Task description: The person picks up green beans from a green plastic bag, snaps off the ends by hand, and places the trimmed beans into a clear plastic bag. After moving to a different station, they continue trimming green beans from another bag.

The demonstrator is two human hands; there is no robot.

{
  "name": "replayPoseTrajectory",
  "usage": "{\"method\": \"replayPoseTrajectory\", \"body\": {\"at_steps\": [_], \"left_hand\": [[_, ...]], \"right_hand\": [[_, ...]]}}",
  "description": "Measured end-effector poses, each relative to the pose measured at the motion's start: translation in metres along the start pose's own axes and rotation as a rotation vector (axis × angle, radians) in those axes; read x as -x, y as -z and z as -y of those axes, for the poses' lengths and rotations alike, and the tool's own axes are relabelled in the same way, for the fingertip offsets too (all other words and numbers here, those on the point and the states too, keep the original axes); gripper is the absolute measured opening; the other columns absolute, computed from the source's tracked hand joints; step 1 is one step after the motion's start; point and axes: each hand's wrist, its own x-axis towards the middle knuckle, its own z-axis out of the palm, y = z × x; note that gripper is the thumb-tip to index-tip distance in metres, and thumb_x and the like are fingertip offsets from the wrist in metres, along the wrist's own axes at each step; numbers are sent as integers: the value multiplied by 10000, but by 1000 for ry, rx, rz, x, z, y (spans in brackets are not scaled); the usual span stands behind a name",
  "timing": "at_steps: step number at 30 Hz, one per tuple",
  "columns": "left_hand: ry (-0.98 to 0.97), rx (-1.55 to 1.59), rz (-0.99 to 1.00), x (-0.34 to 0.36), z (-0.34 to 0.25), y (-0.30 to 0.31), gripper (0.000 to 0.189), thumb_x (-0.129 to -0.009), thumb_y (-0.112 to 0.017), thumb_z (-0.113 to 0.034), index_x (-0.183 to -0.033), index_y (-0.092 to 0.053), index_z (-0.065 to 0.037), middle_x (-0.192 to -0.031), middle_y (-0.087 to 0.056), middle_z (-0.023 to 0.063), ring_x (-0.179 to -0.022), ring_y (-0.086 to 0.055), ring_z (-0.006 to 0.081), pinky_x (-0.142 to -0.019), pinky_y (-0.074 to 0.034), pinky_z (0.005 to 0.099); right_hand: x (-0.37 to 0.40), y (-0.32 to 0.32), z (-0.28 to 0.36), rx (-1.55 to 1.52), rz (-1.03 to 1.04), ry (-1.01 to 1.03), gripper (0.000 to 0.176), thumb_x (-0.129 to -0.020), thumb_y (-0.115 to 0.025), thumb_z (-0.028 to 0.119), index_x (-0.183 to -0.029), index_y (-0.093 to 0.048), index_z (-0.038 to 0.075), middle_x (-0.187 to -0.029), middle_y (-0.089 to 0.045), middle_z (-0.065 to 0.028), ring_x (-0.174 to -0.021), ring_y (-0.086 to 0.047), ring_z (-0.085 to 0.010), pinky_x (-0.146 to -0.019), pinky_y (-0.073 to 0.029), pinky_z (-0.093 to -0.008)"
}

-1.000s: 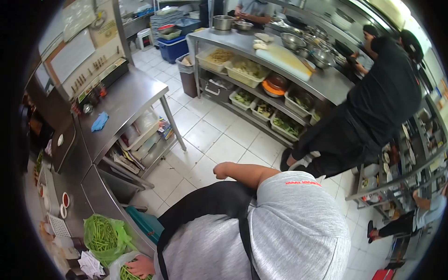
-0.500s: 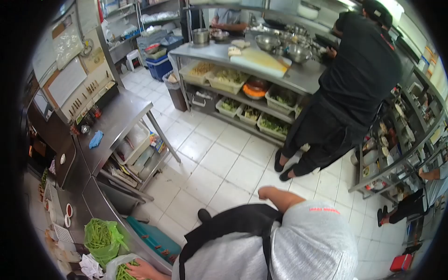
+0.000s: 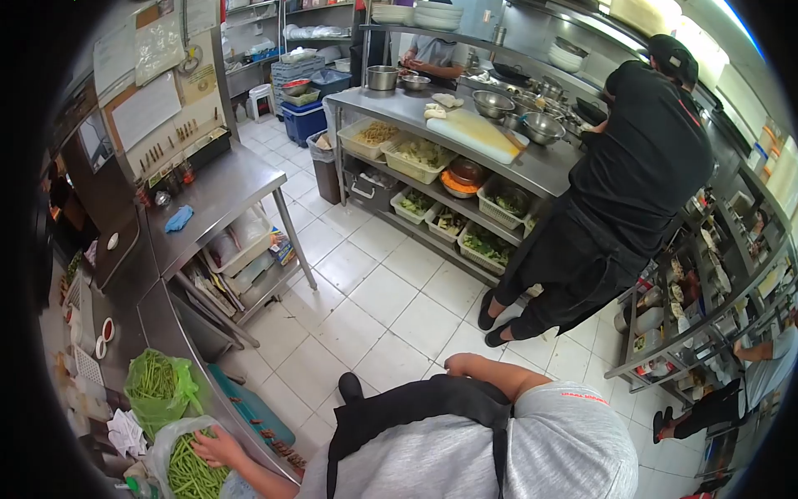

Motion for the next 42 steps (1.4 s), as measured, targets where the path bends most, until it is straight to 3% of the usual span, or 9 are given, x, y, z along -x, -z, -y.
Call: {"method": "replayPoseTrajectory", "body": {"at_steps": [6, 9, 18, 21, 27, 42], "left_hand": [[-17, 57, 13, -1, 0, -1, 495, -778, -455, -352, -1214, -354, -139, -1326, -206, 116, -1235, -132, 293, -950, -74, 520], [-22, 68, 19, -2, 0, -3, 504, -778, -453, -357, -1217, -349, -131, -1332, -192, 119, -1238, -118, 300, -948, -68, 526], [-25, 85, 52, 0, -3, 3, 505, -782, -459, -356, -1220, -342, -132, -1341, -171, 127, -1245, -98, 302, -946, -65, 530], [-25, 99, 59, 0, -3, 2, 504, -785, -464, -348, -1222, -336, -131, -1344, -165, 128, -1246, -92, 304, -948, -62, 533], [-25, 95, 82, 3, -5, 8, 512, -790, -464, -345, -1229, -323, -124, -1345, -166, 126, -1245, -94, 311, -951, -57, 533], [-41, 95, 60, 2, -4, 4, 513, -780, -470, -346, -1224, -339, -125, -1339, -177, 121, -1242, -102, 310, -940, -72, 539]], "right_hand": [[-5, -14, -4, -34, -37, 2, 448, -696, -516, 265, -1094, -502, 60, -1063, -527, -153, -989, -498, -301, -819, -394, -402], [-7, -19, 0, 25, 34, 57, 426, -730, -507, 282, -1118, -486, 108, -1066, -526, -138, -1008, -480, -305, -842, -373, -395], [-13, -22, 2, -3, -24, 55, 413, -735, -507, 302, -1103, -496, 115, -1056, -530, -143, -1004, -480, -310, -837, -375, -396], [-15, -22, 0, -28, 27, 21, 498, -685, -540, 321, -1127, -487, 97, -1116, -501, -127, -1045, -463, -292, -850, -378, -390], [-3, -19, 6, -18, 4, 19, 431, -721, -523, 330, -1106, -500, 138, -1062, -527, -137, -1008, -478, -307, -839, -372, -397], [-24, -10, 20, 19, -2, 69, 413, -732, -516, 298, -1103, -501, 119, -1061, -528, -136, -1010, -478, -303, -845, -374, -394]]}}
